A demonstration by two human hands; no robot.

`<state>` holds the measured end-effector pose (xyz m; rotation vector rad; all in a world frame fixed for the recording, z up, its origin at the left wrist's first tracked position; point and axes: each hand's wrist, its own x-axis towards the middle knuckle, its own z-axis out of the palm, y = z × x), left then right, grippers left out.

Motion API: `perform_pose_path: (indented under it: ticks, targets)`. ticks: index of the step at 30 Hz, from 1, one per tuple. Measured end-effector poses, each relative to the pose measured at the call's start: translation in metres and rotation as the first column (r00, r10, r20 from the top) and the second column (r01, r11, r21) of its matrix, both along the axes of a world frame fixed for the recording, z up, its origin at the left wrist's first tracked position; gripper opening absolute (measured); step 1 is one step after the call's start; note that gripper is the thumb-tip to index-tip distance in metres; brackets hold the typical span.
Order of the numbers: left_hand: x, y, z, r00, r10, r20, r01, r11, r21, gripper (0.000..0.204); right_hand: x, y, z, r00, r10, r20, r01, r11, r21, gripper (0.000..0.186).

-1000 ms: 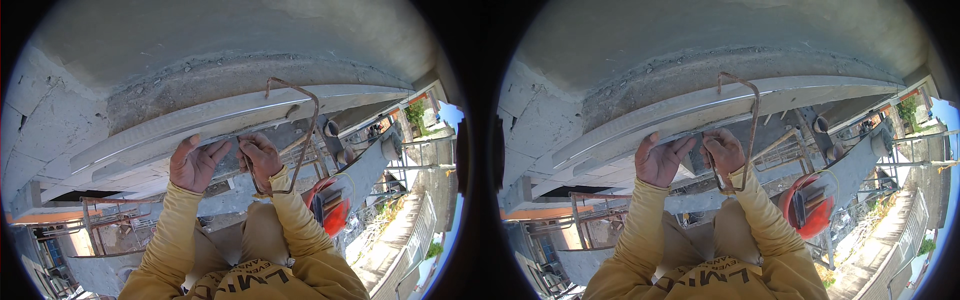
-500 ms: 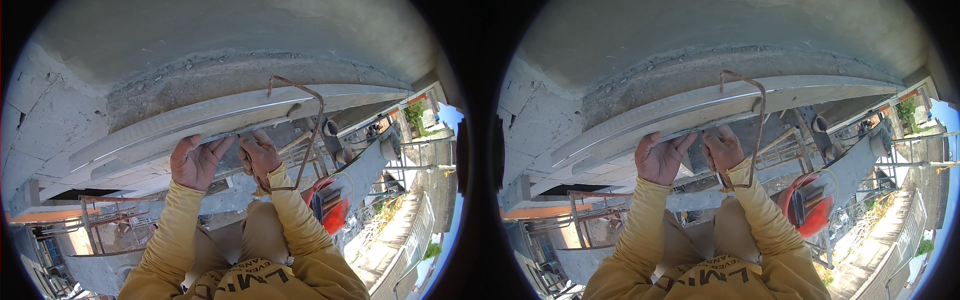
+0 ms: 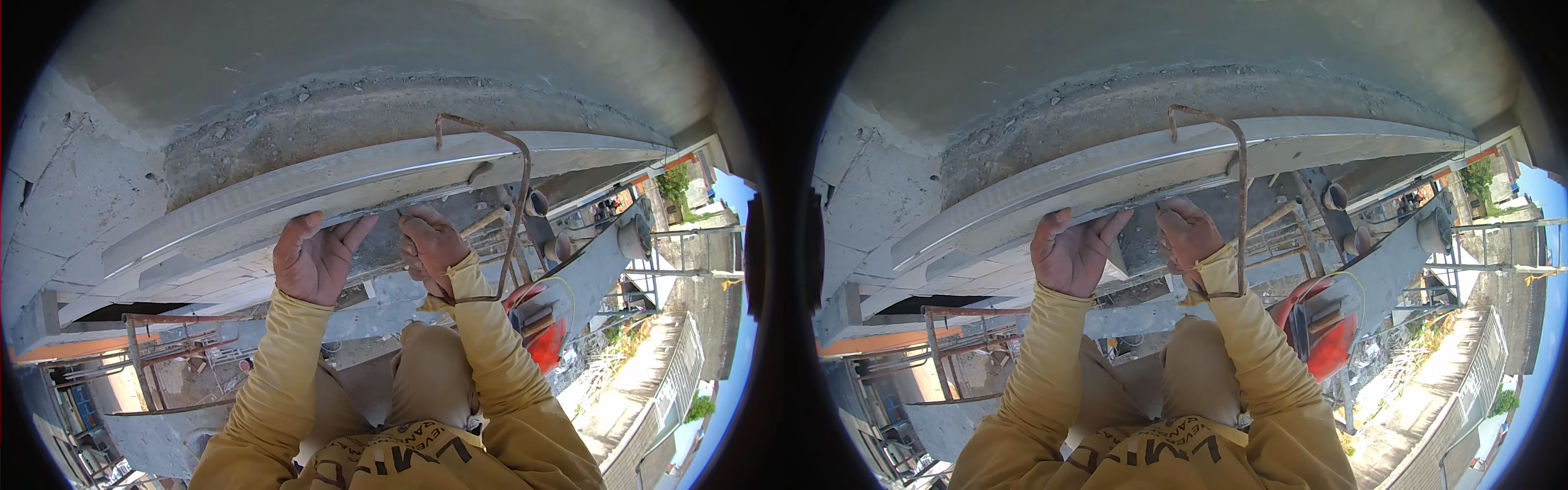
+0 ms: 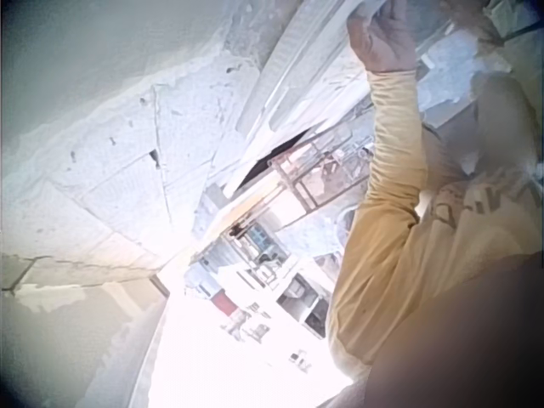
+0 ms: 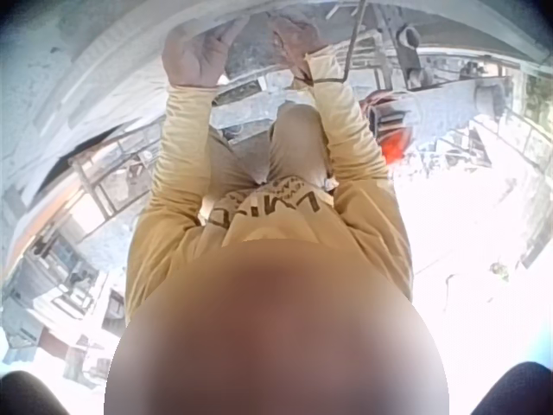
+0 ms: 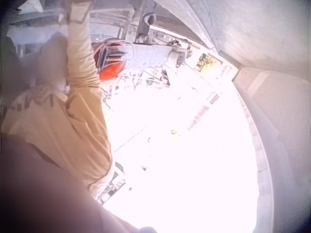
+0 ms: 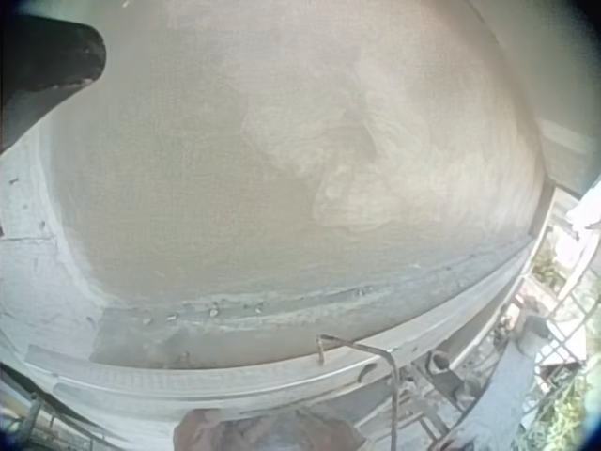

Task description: Measure and fit metal trim pieces onto a concrete structure on a construction site.

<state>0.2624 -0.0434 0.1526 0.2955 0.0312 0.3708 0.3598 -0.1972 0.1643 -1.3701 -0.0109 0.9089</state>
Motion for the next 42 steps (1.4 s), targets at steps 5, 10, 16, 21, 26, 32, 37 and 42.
perform_pose_path:
  ticks: [5,10,16,21,26,32,37,42]
  targets:
    - [0.001,0.001,0.000,1.000,-0.008,0.003,0.008,1.000,0.019,0.050,0.011,-0.013,-0.002,0.996,0.089,0.001,-0.089,0.996,-0.033,0.008]
    - [0.001,0.000,-0.002,1.000,0.000,0.005,0.000,1.000,0.020,0.049,0.012,-0.016,0.012,0.990,0.132,-0.039,-0.136,0.986,-0.099,0.013]
    - [-0.001,0.000,0.000,1.000,0.015,-0.004,-0.015,0.999,0.045,0.050,0.015,-0.022,0.022,0.957,0.278,0.086,-0.272,0.959,-0.081,0.031]
    - [0.001,-0.001,0.003,1.000,0.016,-0.025,-0.014,0.998,0.062,0.052,0.026,-0.032,0.010,0.940,0.333,0.072,-0.337,0.939,0.066,0.041]
    - [-0.002,0.000,0.005,0.999,0.009,-0.050,-0.010,1.000,-0.020,0.049,0.023,-0.028,0.048,0.928,0.372,-0.001,-0.371,0.927,-0.059,0.036]
    - [0.002,0.000,0.000,0.999,-0.035,0.013,0.035,0.999,0.000,0.046,0.016,-0.026,0.069,0.925,0.378,0.027,-0.372,0.919,-0.128,0.036]
    - [0.000,-0.002,0.003,1.000,-0.012,0.003,0.012,1.000,-0.026,0.039,0.004,-0.019,0.070,0.913,0.358,0.198,-0.359,0.933,-0.034,0.032]
    - [-0.001,0.002,-0.006,0.998,-0.033,0.051,0.035,0.998,-0.052,0.035,-0.024,-0.009,0.050,0.550,0.585,0.596,-0.536,0.795,-0.285,0.028]
